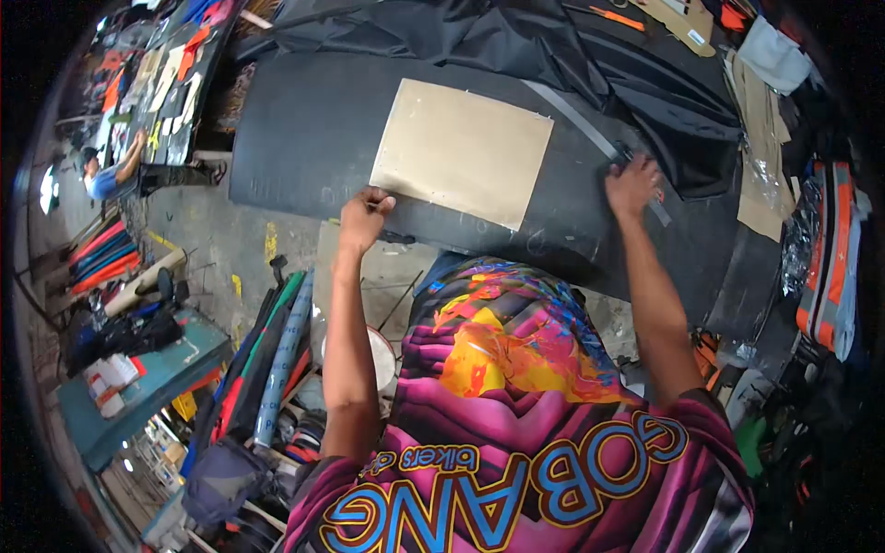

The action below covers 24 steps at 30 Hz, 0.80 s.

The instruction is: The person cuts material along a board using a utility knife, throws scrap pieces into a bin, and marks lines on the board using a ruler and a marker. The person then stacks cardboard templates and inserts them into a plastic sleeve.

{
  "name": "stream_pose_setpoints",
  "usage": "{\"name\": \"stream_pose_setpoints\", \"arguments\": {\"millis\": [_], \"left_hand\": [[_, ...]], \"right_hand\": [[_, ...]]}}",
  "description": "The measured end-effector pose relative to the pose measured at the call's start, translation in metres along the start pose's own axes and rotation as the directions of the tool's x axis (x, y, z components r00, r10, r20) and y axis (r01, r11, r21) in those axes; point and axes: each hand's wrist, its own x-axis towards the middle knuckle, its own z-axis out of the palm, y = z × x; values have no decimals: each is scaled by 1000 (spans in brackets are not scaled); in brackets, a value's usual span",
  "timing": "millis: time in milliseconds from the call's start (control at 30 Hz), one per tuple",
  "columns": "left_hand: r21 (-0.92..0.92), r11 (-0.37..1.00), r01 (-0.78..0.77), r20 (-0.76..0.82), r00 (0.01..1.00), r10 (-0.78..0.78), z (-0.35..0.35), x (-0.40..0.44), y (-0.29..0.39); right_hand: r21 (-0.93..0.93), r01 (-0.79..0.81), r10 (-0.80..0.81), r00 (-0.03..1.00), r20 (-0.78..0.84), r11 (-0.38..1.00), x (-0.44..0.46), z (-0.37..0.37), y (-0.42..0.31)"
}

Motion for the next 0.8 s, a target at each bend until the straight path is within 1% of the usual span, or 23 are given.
{"name": "stream_pose_setpoints", "arguments": {"millis": [33, 67, 100, 133, 167, 200, 233, 267, 300, 333, 367, 433, 467, 500, 567, 600, 633, 700, 733, 800], "left_hand": [[77, 997, -27, -43, 999, 30, 2, 10, -3], [154, 987, -47, -82, 995, 60, 6, 19, -6], [144, 988, -61, -68, 995, 71, 12, 29, -12], [319, 931, -175, -113, 969, 220, 19, 40, -20], [491, 831, -261, -132, 921, 367, 26, 50, -27], [466, 859, -212, -51, 963, 265, 27, 53, -15], [461, 860, -216, -40, 964, 264, 33, 55, -9], [497, 819, -286, -5, 943, 332, 39, 58, -4], [527, 773, -354, 33, 917, 397, 40, 63, 3], [568, 708, -420, 97, 888, 449, 48, 71, -7], [557, 714, -423, 109, 890, 443, 52, 69, -7], [635, 685, -357, 92, 915, 392, 64, 54, 1], [631, 693, -348, 92, 921, 379, 64, 50, 4], [616, 706, -350, 91, 921, 378, 63, 48, 6], [590, 719, -366, 51, 906, 420, 65, 47, 8], [605, 711, -359, 38, 905, 424, 67, 45, 7], [619, 703, -351, 29, 904, 426, 73, 45, 6], [629, 697, -344, 19, 903, 429, 76, 41, 7], [642, 684, -347, 16, 898, 441, 77, 41, 6], [637, 690, -343, 17, 902, 432, 78, 38, 8]], "right_hand": [[123, 47, -45, 999, -23, 991, -7, 0, -6], [281, 47, -51, 999, 8, 959, -21, 11, -11], [433, 43, -65, 997, 37, 901, -35, 20, -20], [557, -159, 24, 970, 243, 815, -52, 13, -38], [623, -372, 72, 889, 452, 688, -70, 12, -54], [654, -477, 124, 851, 510, 587, -83, 31, -61], [670, -572, 167, 805, 570, 473, -95, 50, -66], [659, -580, 178, 799, 574, 479, -95, 32, -78], [600, -693, 169, 699, 695, 400, -88, 12, -90], [518, -793, 148, 582, 800, 320, -81, -8, -102], [505, -799, 163, 574, 803, 326, -77, -24, -111], [457, -842, 112, 504, 857, 288, -74, -45, -121], [433, -831, 133, 501, 855, 351, -72, -36, -121], [423, -831, 128, 493, 860, 362, -72, -28, -120], [324, -867, 149, 403, 903, 380, -61, -39, -135], [325, -864, 273, 443, 854, 385, -62, -48, -149], [325, -859, 265, 446, 855, 397, -65, -43, -150], [611, -759, 31, 632, 774, 224, -70, -41, -152], [611, -757, 29, 633, 774, 231, -70, -47, -155], [654, -682, -58, 676, 734, 326, -66, -66, -158]]}}
